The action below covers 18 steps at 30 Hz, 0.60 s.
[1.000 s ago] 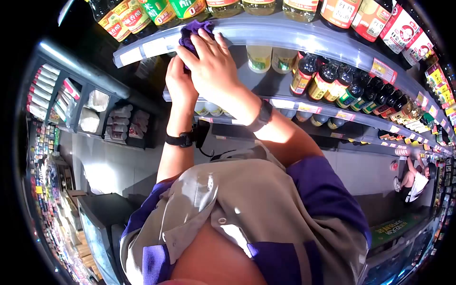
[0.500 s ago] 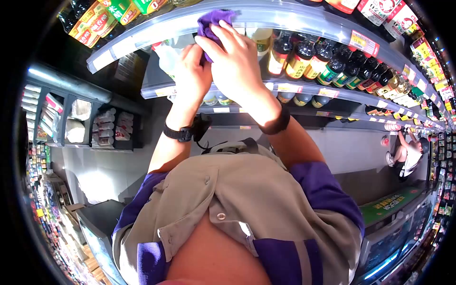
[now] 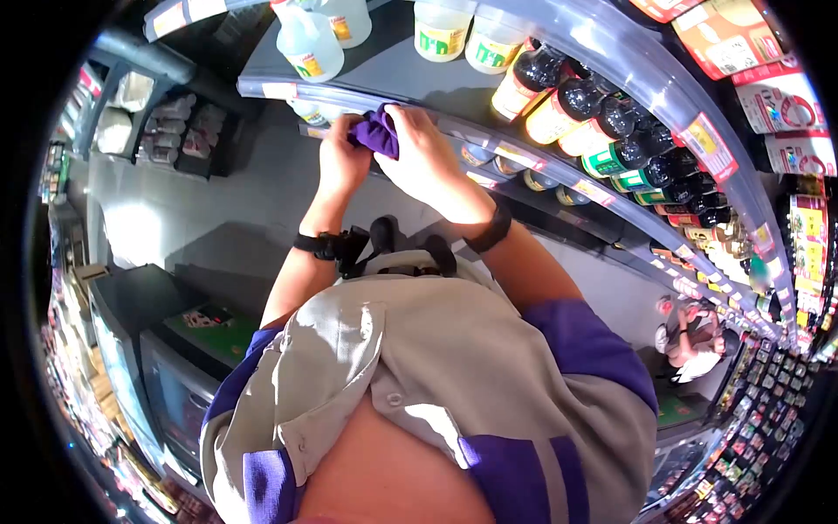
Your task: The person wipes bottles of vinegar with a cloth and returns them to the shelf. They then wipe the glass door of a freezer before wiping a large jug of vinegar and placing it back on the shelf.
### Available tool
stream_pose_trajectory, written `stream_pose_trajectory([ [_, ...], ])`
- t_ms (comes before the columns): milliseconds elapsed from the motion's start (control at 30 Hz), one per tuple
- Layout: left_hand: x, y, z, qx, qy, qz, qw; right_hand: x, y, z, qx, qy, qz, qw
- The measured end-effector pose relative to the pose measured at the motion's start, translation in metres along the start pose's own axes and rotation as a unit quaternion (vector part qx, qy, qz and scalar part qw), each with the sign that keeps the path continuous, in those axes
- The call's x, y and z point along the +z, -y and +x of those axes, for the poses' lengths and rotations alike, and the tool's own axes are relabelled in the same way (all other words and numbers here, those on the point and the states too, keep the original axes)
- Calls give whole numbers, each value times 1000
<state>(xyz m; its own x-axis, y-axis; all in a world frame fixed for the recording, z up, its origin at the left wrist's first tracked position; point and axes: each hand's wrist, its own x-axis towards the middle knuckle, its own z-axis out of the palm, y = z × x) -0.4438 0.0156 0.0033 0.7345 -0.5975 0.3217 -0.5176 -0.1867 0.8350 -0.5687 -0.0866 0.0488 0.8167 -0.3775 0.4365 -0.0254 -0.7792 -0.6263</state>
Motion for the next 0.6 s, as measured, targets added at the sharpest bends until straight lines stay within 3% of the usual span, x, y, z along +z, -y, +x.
stream_pose_trajectory([
  [67,4,8,-2,-44,-24,-39,998,2,-6,-1,-15,6,-26,1000],
  [133,18,21,3,-55,-46,-69,995,5,-11,-1,27,-5,-46,999],
  [200,36,29,7,-139,-45,-141,979,5,-18,-1,20,-12,-52,998],
  [267,51,31,7,-124,-29,-105,986,5,-36,-4,-12,34,-126,991],
  [333,60,37,7,-170,5,-76,982,8,-47,-3,-25,53,-128,990],
  [533,56,52,18,-189,-19,-76,979,28,-61,5,29,110,-162,980],
  [600,45,57,26,-201,9,-37,979,34,-60,18,27,124,-168,978],
])
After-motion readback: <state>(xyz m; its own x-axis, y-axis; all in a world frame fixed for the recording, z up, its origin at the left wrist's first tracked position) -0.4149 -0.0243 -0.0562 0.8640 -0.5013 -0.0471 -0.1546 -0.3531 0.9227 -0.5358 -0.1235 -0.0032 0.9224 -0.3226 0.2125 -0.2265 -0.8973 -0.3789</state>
